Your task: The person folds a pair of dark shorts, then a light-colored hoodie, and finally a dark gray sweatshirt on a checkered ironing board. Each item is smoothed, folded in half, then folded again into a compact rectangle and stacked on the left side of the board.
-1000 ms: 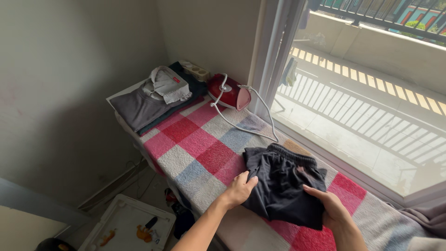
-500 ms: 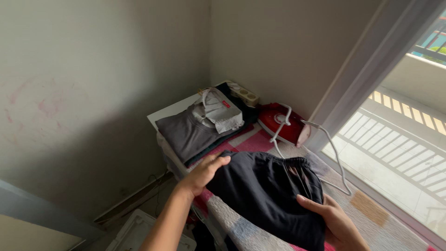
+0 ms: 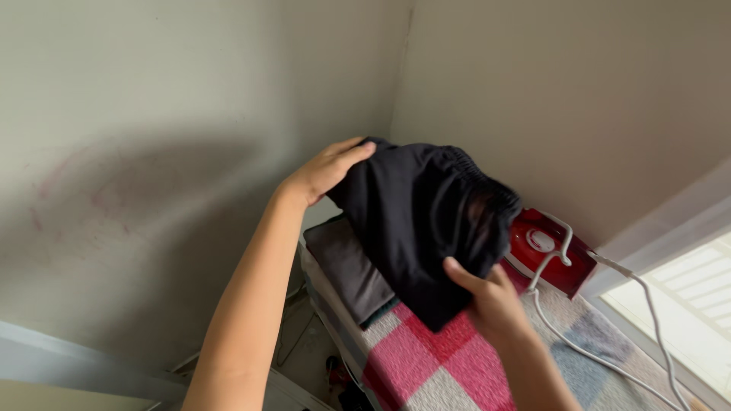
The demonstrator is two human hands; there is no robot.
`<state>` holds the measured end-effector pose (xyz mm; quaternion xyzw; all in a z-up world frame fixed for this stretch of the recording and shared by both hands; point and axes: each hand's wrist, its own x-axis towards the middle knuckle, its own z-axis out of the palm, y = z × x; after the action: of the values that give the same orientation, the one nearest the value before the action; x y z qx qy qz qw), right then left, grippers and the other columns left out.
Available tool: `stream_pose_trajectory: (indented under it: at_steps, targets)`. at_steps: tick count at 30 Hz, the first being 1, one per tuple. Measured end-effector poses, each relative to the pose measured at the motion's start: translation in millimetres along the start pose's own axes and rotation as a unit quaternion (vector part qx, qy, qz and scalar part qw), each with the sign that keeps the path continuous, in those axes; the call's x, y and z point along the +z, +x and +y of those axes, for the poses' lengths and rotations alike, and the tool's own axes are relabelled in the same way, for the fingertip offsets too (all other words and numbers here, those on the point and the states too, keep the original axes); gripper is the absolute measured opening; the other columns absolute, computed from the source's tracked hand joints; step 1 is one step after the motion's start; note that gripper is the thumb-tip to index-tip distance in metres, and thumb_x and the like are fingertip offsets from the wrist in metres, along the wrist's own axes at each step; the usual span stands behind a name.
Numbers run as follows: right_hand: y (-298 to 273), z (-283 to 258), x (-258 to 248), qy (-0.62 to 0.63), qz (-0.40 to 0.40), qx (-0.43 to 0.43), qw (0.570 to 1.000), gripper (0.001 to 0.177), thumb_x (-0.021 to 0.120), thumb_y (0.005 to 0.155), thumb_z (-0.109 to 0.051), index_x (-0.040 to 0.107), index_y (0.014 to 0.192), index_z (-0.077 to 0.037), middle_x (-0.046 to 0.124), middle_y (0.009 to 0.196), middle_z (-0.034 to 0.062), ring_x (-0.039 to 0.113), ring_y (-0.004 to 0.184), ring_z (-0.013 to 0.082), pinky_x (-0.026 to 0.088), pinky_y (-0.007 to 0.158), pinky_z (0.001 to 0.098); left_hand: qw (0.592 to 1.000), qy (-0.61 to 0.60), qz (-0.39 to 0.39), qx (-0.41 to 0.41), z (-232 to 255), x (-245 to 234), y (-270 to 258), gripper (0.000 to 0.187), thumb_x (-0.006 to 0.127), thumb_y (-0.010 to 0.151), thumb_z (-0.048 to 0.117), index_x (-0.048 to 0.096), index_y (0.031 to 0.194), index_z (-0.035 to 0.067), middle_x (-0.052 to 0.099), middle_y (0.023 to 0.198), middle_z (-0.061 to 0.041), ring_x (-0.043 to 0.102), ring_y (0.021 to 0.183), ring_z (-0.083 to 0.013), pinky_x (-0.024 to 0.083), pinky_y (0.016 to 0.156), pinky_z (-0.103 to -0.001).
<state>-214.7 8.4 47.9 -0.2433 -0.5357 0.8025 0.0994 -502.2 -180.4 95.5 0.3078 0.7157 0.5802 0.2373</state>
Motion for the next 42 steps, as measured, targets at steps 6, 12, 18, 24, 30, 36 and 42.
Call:
stream_pose_trajectory:
  at_steps: [6,12,18,24,30,36,42]
  targets:
    - [49.0,72.3,39.9,-0.119,0.048,0.143,0.981,0.081,0.076,0.085,-0.025,0.033,0.151,-0.010,0.057,0.140,0.0135,0.059,0.126,0.0325,0.051,0.110,0.0470,0.969,-0.027,0.107,-0.223,-134.0,-13.8,-7.3,0.077,0.070,0.085,0.059,0.042,0.150,0.029,0.038,0.155,-0.012,0.037,0.141,-0.0323,0.048,0.103,-0.057]
    - [72.6,70.9,11.4,0.038,0.054,0.085,0.994,0.070,0.069,0.090,-0.031,0.050,0.143,0.011,0.069,0.124,0.0227,0.075,0.101,0.0282,0.060,0.093,0.0429,0.973,-0.042,0.213,-0.077,-159.4,-9.2,-23.9,0.056,0.073,0.088,0.024,0.058,0.141,0.024,0.058,0.146,-0.013,0.057,0.134,-0.0305,0.049,0.105,-0.040]
    - [70.0,78.3,12.7,-0.016,0.097,0.043,0.994,0.063,0.069,0.086,-0.020,0.045,0.144,-0.010,0.066,0.115,0.0077,0.072,0.095,0.0219,0.063,0.081,0.0402,0.957,0.058,0.281,-0.041,-153.7,-10.6,-28.8,0.038,0.071,0.093,0.015,0.069,0.130,0.020,0.059,0.141,-0.010,0.052,0.132,-0.0278,0.048,0.103,-0.043]
    - [69.5,69.1,0.9,-0.056,0.115,0.063,0.990,0.074,0.076,0.082,-0.027,0.045,0.145,-0.003,0.070,0.117,0.0270,0.074,0.084,0.0284,0.064,0.076,0.0421,0.873,0.296,0.383,-0.052,-157.8,17.9,-46.2,0.056,0.072,0.086,0.015,0.050,0.136,0.004,0.047,0.134,-0.027,0.051,0.122,-0.0400,0.052,0.089,-0.050]
    - [89.0,38.3,5.0,-0.214,0.215,-0.039,0.952,0.107,0.087,0.081,-0.032,0.017,0.157,-0.007,0.057,0.123,0.0217,0.076,0.094,0.0279,0.067,0.075,0.0417,0.887,0.381,0.195,0.175,-125.5,87.3,-77.4,0.125,0.088,0.059,0.060,0.027,0.149,-0.004,0.027,0.153,-0.035,0.028,0.142,-0.0537,0.024,0.112,-0.068]
    - [103.8,39.8,2.1,-0.323,0.217,-0.119,0.913,0.056,0.083,0.077,-0.034,0.068,0.128,-0.014,0.080,0.106,0.0157,0.078,0.089,0.0265,0.063,0.077,0.0368,0.873,0.474,0.083,0.080,-115.9,91.8,-82.1,0.170,0.089,0.025,0.084,0.015,0.158,0.006,0.012,0.160,-0.037,0.010,0.146,-0.0605,0.009,0.107,-0.082]
    - [120.8,68.6,-14.4,-0.390,0.236,-0.131,0.881,0.054,0.079,0.084,-0.039,0.065,0.130,-0.014,0.075,0.107,0.0154,0.076,0.093,0.0275,0.060,0.083,0.0391,0.862,0.499,0.073,0.052,-119.1,95.7,-76.8,0.170,0.089,0.026,0.086,0.016,0.159,0.011,0.013,0.160,-0.036,0.011,0.145,-0.0622,0.010,0.104,-0.085]
